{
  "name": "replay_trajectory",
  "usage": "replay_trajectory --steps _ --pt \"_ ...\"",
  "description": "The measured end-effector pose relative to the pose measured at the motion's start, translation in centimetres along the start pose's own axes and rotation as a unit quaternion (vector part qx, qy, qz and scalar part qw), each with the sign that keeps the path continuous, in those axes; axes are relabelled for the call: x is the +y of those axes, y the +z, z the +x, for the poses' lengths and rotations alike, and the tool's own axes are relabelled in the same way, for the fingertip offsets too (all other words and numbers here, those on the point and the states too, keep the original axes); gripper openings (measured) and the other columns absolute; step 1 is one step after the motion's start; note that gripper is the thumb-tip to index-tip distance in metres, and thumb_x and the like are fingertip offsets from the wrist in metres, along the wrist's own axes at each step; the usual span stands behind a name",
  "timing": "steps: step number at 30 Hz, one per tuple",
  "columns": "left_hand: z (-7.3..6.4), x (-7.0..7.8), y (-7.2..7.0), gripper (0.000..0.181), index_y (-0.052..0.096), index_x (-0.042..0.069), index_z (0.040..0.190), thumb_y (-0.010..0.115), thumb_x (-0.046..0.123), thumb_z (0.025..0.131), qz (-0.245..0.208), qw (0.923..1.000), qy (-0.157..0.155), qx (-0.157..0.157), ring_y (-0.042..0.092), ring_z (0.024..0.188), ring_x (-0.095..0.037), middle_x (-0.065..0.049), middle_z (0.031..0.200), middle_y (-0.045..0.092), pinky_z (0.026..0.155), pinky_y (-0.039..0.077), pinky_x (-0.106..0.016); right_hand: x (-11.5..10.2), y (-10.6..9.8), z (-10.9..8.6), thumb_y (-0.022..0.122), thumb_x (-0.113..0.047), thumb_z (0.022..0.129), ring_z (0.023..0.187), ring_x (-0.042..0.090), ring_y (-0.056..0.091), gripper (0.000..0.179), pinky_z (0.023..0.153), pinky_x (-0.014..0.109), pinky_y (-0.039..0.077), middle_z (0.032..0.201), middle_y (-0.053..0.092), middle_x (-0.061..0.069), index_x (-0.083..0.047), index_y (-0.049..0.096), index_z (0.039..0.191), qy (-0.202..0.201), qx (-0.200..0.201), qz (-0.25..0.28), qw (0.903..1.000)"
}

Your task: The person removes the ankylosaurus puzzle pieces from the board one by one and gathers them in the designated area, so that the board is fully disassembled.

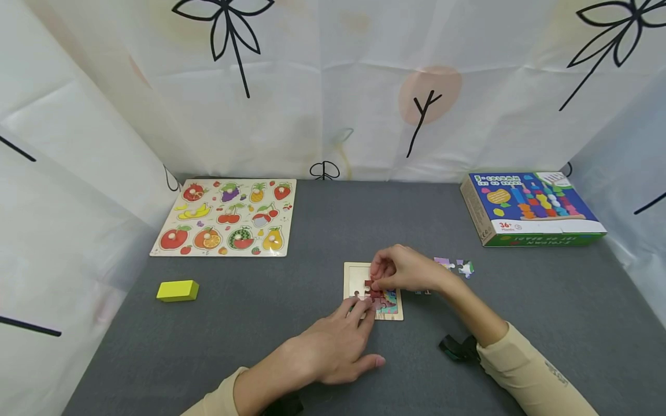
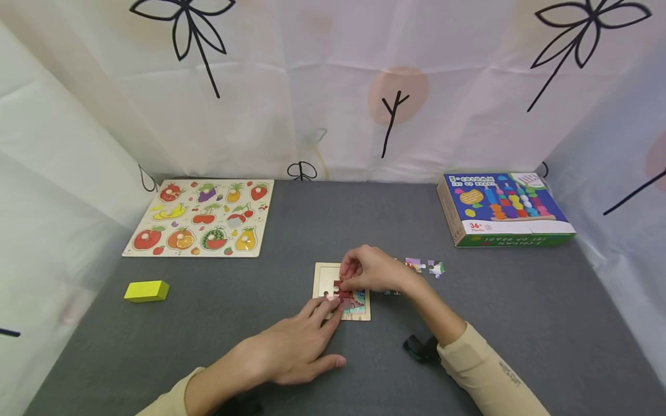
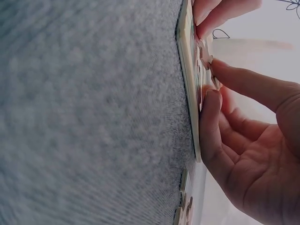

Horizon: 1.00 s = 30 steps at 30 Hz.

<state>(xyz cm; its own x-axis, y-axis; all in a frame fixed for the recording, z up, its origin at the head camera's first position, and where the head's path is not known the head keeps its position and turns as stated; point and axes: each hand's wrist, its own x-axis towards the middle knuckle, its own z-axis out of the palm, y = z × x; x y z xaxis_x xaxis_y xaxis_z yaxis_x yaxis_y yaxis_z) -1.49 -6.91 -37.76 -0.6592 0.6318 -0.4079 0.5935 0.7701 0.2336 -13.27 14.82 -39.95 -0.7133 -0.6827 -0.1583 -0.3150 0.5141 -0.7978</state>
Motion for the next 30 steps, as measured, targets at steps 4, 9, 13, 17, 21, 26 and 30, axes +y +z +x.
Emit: replay_trajectory --steps 4,9,13,17,21,26,30 --pt "0.1 -0.1 0.1 0.083 0.038 0.014 0.169 0.047 0.069 0.108 -0.005 1.0 -0.001 -0.002 0.027 0.166 -0.024 -0.001 0.179 0.027 0.124 0.048 -0.038 -0.2 0.0 -0.1 0.081 -0.007 0.095 0.077 0.008 0.069 0.012 0.073 0.022 0.059 0.086 0.076 0.005 -0.003 0.073 0.102 -0.001 -0.004 0.016 0.9999" --pt "0.1 -0.1 0.2 0.082 0.039 0.013 0.168 0.048 0.069 0.108 -0.001 1.0 0.002 0.006 0.029 0.165 -0.023 -0.001 0.178 0.029 0.122 0.05 -0.037 -0.1 -0.1 -0.4 0.079 -0.005 0.097 0.079 0.01 0.069 0.012 0.075 0.022 0.06 0.086 0.076 0.005 -0.002 0.071 0.105 -0.003 -0.005 0.036 0.9993" --pt "0.0 -0.1 0.2 0.082 0.04 0.013 0.168 0.048 0.068 0.108 0.004 0.9999 0.004 0.013 0.03 0.164 -0.023 -0.001 0.177 0.031 0.122 0.05 -0.036 0.2 -0.2 -0.7 0.078 -0.004 0.097 0.081 0.01 0.07 0.014 0.076 0.023 0.06 0.089 0.076 0.008 -0.001 0.07 0.107 -0.01 0.005 0.058 0.9983" --pt "0.0 -0.1 0.1 0.083 0.039 0.012 0.169 0.048 0.068 0.108 0.002 0.9999 0.006 0.016 0.03 0.164 -0.024 -0.002 0.178 0.03 0.121 0.051 -0.036 0.5 -0.5 -1.3 0.078 -0.005 0.098 0.082 0.009 0.069 0.015 0.077 0.022 0.06 0.091 0.076 0.01 0.0 0.069 0.109 -0.014 0.008 0.069 0.9975" --pt "0.0 0.0 0.1 0.084 0.036 0.013 0.17 0.048 0.069 0.108 0.003 0.9999 0.005 0.013 0.03 0.165 -0.024 -0.002 0.179 0.029 0.12 0.052 -0.037 0.8 -1.0 -2.4 0.078 -0.006 0.099 0.081 0.008 0.07 0.017 0.074 0.024 0.061 0.092 0.076 0.01 0.001 0.068 0.111 -0.012 0.002 0.076 0.997" --pt "0.0 0.1 0.1 0.085 0.036 0.013 0.17 0.047 0.069 0.108 0.003 1.0 0.004 0.009 0.029 0.165 -0.024 -0.003 0.179 0.028 0.119 0.052 -0.036 1.0 -1.9 -3.9 0.077 -0.007 0.099 0.08 0.007 0.071 0.016 0.07 0.026 0.061 0.092 0.076 0.01 0.0 0.069 0.111 0.0 0.005 0.072 0.9974" --pt "0.1 0.1 0.1 0.083 0.037 0.013 0.169 0.047 0.069 0.108 -0.004 1.0 0.002 0.003 0.028 0.166 -0.024 -0.002 0.179 0.028 0.118 0.053 -0.037 1.3 -2.9 -5.1 0.077 -0.008 0.1 0.079 0.007 0.07 0.016 0.069 0.027 0.06 0.094 0.076 0.01 0.0 0.07 0.112 0.005 0.01 0.074 0.9972"
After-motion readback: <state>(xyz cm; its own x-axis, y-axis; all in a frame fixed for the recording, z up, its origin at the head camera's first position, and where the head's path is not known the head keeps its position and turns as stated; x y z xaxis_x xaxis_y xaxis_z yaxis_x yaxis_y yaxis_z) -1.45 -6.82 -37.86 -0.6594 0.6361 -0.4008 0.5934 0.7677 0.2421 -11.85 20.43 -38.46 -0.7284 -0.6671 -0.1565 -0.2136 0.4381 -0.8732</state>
